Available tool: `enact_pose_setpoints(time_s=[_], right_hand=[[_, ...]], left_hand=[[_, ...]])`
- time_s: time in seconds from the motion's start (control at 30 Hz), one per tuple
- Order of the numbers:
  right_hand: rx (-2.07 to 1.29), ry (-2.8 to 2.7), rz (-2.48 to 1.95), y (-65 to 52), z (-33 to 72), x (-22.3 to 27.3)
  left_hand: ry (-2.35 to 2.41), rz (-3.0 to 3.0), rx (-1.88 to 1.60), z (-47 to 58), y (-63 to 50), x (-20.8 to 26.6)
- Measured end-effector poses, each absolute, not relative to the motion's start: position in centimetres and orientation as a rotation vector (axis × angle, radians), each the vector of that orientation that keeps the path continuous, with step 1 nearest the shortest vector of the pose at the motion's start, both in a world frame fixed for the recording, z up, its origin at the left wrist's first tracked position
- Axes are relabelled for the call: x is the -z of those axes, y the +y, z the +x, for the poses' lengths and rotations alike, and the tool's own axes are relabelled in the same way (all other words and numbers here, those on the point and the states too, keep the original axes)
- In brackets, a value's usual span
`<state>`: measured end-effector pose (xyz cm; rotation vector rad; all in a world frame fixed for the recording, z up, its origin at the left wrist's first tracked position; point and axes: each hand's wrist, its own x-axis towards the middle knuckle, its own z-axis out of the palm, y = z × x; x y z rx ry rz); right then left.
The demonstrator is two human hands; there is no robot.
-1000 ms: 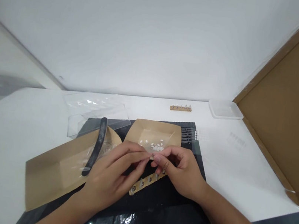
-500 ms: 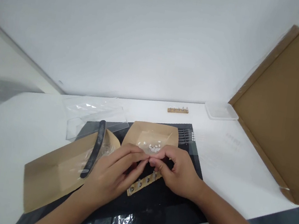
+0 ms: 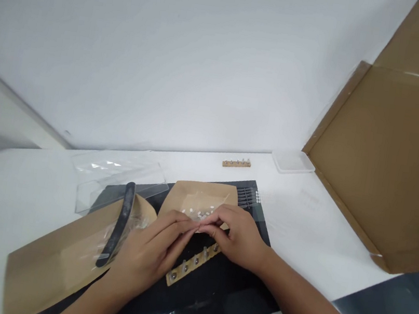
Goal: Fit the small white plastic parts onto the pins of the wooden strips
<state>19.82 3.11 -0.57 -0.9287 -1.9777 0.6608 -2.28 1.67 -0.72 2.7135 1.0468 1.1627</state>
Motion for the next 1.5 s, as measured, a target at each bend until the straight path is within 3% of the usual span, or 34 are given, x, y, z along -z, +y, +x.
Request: enact_pose_setpoints(time_s=[0.53, 0.63, 0.73, 0.9, 1.07, 1.5], right_hand=[[-0.43, -2.025, -0.823, 3.6, 20.2, 1.1], [-0.371, -2.056, -0.88, 3.9, 20.6, 1.1], [-0.311, -2.062, -0.952, 4.3, 21.1, 1.2], [-0.37, -1.921, -0.981, 4.8, 21.6, 1.4], [-0.417, -1.842, -0.937, 5.0, 21.6, 1.2], [-0.411, -1.886, -0.813, 5.8, 22.1, 1.8]], left_hand=[[0.944, 2.646, -1.346, -2.3, 2.0, 1.4], [1.081, 2.639, -1.494, -2.4, 2.0, 0.9], [1.513, 2.626, -1.565, -3.7, 2.2, -0.3], [2.55, 2.034, -0.84, -7.7, 1.8, -1.7], [2.651, 1.883, -0.242, -9.1, 0.8, -0.8], [2.534, 1.754, -0.15, -9.2, 1.8, 0.0]])
